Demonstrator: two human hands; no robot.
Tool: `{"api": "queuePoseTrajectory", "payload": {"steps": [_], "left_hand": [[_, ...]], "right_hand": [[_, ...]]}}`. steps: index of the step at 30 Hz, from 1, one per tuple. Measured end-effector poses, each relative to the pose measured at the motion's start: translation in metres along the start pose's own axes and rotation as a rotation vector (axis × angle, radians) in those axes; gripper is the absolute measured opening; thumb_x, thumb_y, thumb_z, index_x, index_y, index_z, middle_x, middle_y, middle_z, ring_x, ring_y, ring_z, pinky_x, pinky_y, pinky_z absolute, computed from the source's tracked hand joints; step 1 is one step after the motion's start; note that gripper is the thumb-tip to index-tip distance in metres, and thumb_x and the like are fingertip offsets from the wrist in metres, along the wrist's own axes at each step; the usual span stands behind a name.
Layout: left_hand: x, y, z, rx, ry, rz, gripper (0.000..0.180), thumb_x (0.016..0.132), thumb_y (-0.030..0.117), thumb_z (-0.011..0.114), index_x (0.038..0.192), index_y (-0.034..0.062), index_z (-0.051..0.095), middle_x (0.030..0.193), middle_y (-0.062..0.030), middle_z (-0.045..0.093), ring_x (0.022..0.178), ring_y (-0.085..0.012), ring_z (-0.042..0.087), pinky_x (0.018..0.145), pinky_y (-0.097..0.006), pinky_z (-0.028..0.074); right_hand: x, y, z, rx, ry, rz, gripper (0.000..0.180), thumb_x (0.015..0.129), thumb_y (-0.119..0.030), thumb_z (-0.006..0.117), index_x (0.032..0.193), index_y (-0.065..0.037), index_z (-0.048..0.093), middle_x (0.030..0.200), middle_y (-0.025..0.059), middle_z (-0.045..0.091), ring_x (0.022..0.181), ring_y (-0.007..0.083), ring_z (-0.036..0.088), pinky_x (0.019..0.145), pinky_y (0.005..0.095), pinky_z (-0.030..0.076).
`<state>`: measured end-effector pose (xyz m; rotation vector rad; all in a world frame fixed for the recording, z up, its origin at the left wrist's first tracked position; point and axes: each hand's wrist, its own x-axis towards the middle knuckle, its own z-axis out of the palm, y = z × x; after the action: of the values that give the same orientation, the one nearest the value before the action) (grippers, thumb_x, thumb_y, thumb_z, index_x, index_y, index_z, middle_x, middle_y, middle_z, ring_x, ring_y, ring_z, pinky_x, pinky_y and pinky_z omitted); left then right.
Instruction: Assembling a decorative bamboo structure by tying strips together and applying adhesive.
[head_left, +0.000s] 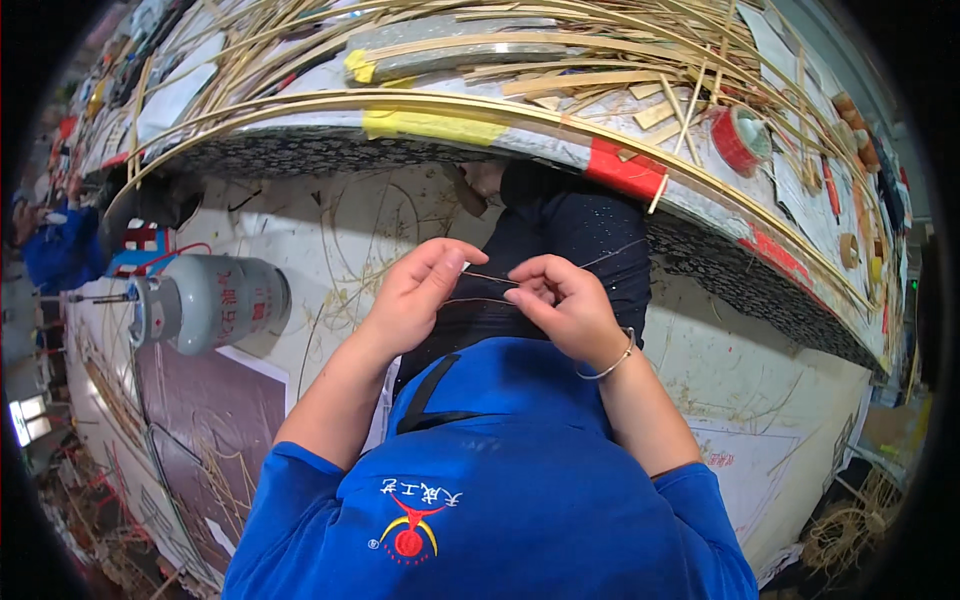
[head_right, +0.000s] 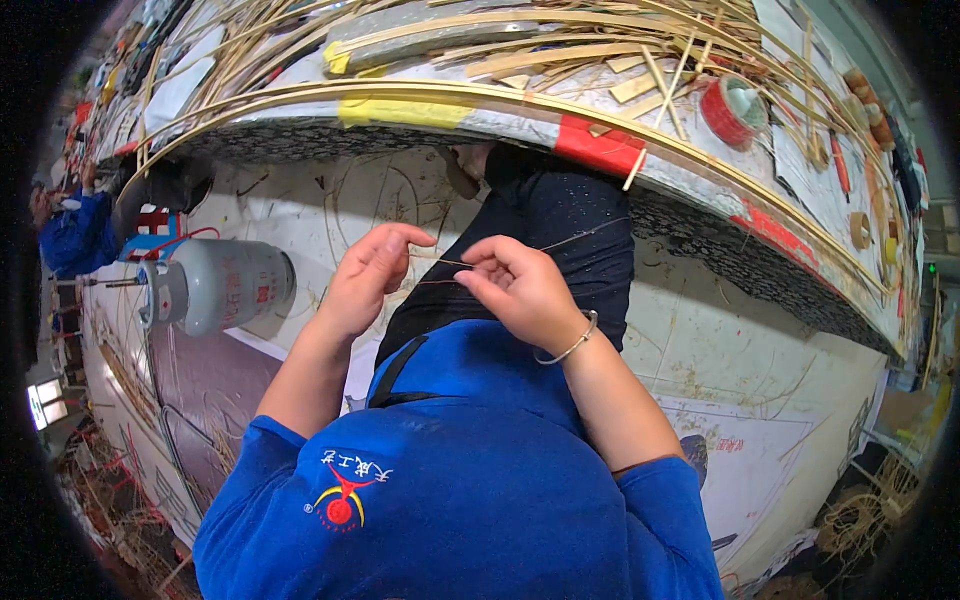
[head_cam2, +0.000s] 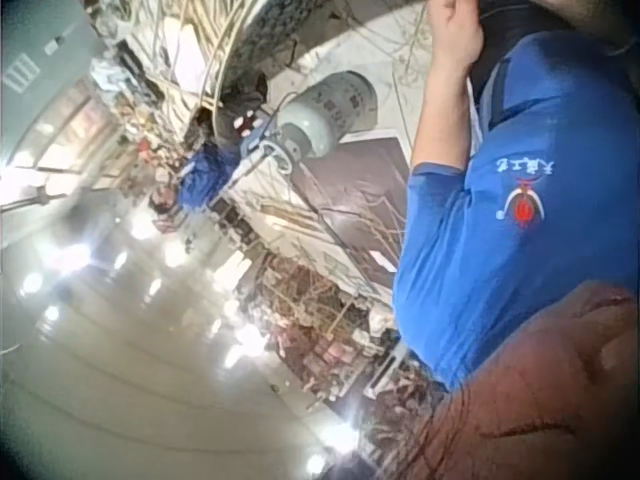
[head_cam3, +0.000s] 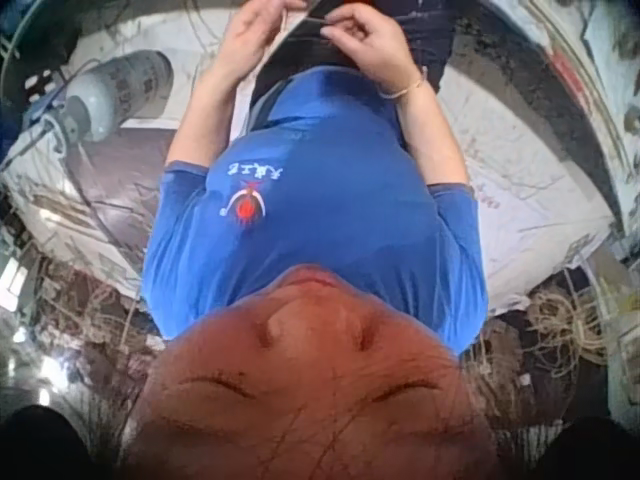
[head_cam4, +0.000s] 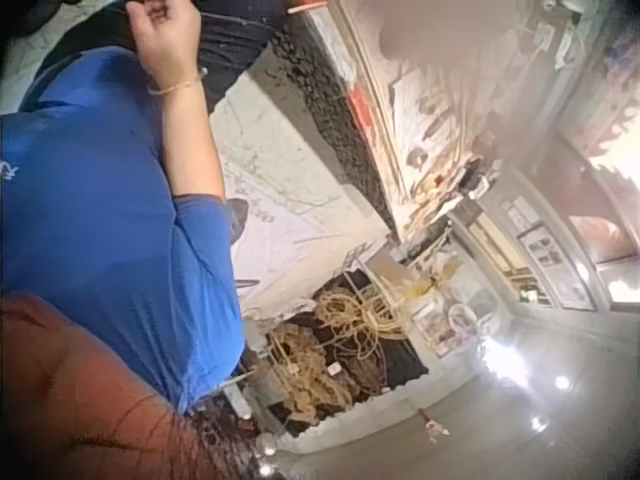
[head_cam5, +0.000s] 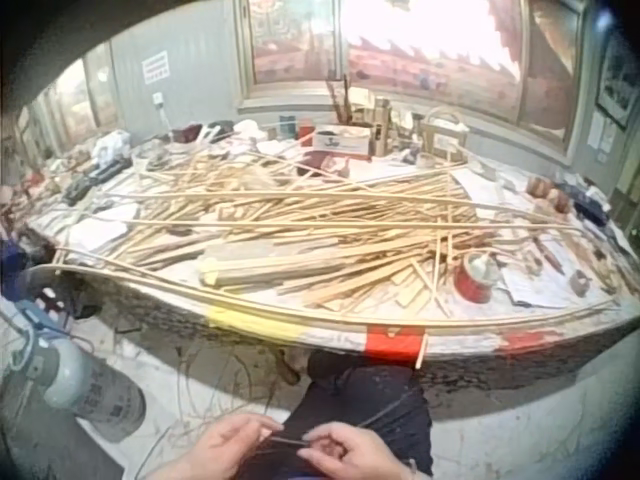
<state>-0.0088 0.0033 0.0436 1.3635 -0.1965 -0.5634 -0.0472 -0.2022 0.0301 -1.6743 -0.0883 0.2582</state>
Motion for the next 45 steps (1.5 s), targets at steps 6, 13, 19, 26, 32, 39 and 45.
{"api": "queuePoseTrajectory", "payload": {"steps": [6, 13, 19, 26, 32, 39, 45], "left_hand": [[-0.014, -0.012, -0.002, 0.169, 0.129, 0.045, 0.018, 0.089, 0.018, 0.054, 0.098, 0.0034, 0.056, 0.063, 0.0083, 0.041, 0.055, -0.0012, 0.036, 0.049, -0.018, 0.029], [-0.014, -0.005, -0.008, 0.55, 0.172, 0.273, 0.004, 0.076, 0.006, 0.065, 0.078, 0.0031, 0.062, 0.071, -0.0019, 0.05, 0.062, -0.0102, 0.046, 0.053, -0.021, 0.037], [-0.018, 0.005, -0.047, 0.775, 0.335, 0.372, 0.004, 0.074, 0.004, 0.065, 0.077, 0.0036, 0.063, 0.08, -0.005, 0.052, 0.068, -0.0139, 0.05, 0.058, -0.024, 0.041], [-0.039, 0.01, -0.103, 0.778, 0.519, 0.312, 0.004, 0.075, 0.002, 0.064, 0.076, 0.0, 0.06, 0.079, -0.0032, 0.05, 0.065, -0.0093, 0.046, 0.057, -0.021, 0.038], [-0.061, 0.0, -0.158, 0.871, 0.67, 0.362, 0.007, 0.077, 0.004, 0.062, 0.076, -0.0006, 0.058, 0.08, -0.0032, 0.051, 0.067, -0.0103, 0.047, 0.06, -0.022, 0.039], [-0.116, -0.031, -0.225, 0.901, 0.944, 0.24, 0.01, 0.079, 0.009, 0.062, 0.078, 0.0004, 0.058, 0.075, -0.0033, 0.051, 0.067, -0.01, 0.048, 0.062, -0.022, 0.04], [-0.1, -0.071, -0.19, 1.622, 0.851, -0.023, 0.037, 0.076, 0.017, 0.061, 0.111, 0.0062, 0.055, 0.12, -0.0149, 0.049, 0.111, -0.0336, 0.043, 0.094, -0.043, 0.034]], "right_hand": [[-0.006, -0.009, 0.005, 0.036, 0.06, -0.01, 0.005, 0.083, -0.007, 0.061, 0.083, -0.002, 0.058, 0.066, -0.005, 0.052, 0.055, -0.0008, 0.042, 0.049, 0.0157, 0.035], [-0.01, -0.008, 0.012, -0.206, 0.126, -0.109, 0.014, 0.077, -0.01, 0.067, 0.071, -0.004, 0.055, 0.055, -0.0011, 0.045, 0.047, 0.0056, 0.038, 0.044, 0.0212, 0.032], [-0.007, -0.009, 0.009, -0.32, 0.237, -0.196, 0.024, 0.074, -0.013, 0.07, 0.061, -0.005, 0.051, 0.051, 0.0015, 0.043, 0.044, 0.0112, 0.038, 0.043, 0.0245, 0.032], [0.003, 0.0, -0.022, -0.542, 0.413, -0.335, 0.027, 0.071, -0.016, 0.072, 0.06, -0.005, 0.05, 0.052, 0.0075, 0.047, 0.046, 0.0215, 0.047, 0.044, 0.0307, 0.037], [0.001, 0.006, -0.057, -0.575, 0.57, -0.31, 0.027, 0.074, -0.013, 0.071, 0.063, -0.002, 0.049, 0.052, 0.0034, 0.042, 0.046, 0.01, 0.036, 0.043, 0.0245, 0.032], [-0.017, 0.012, -0.088, -0.505, 0.588, -0.194, 0.024, 0.075, -0.01, 0.07, 0.063, -0.002, 0.051, 0.053, -0.004, 0.039, 0.05, 0.0047, 0.031, 0.044, 0.0208, 0.026], [0.006, -0.015, -0.031, -0.695, 0.233, -0.39, 0.022, 0.068, -0.021, 0.073, 0.063, -0.007, 0.057, 0.06, 0.0065, 0.053, 0.055, 0.0224, 0.052, 0.051, 0.0314, 0.041]]}}
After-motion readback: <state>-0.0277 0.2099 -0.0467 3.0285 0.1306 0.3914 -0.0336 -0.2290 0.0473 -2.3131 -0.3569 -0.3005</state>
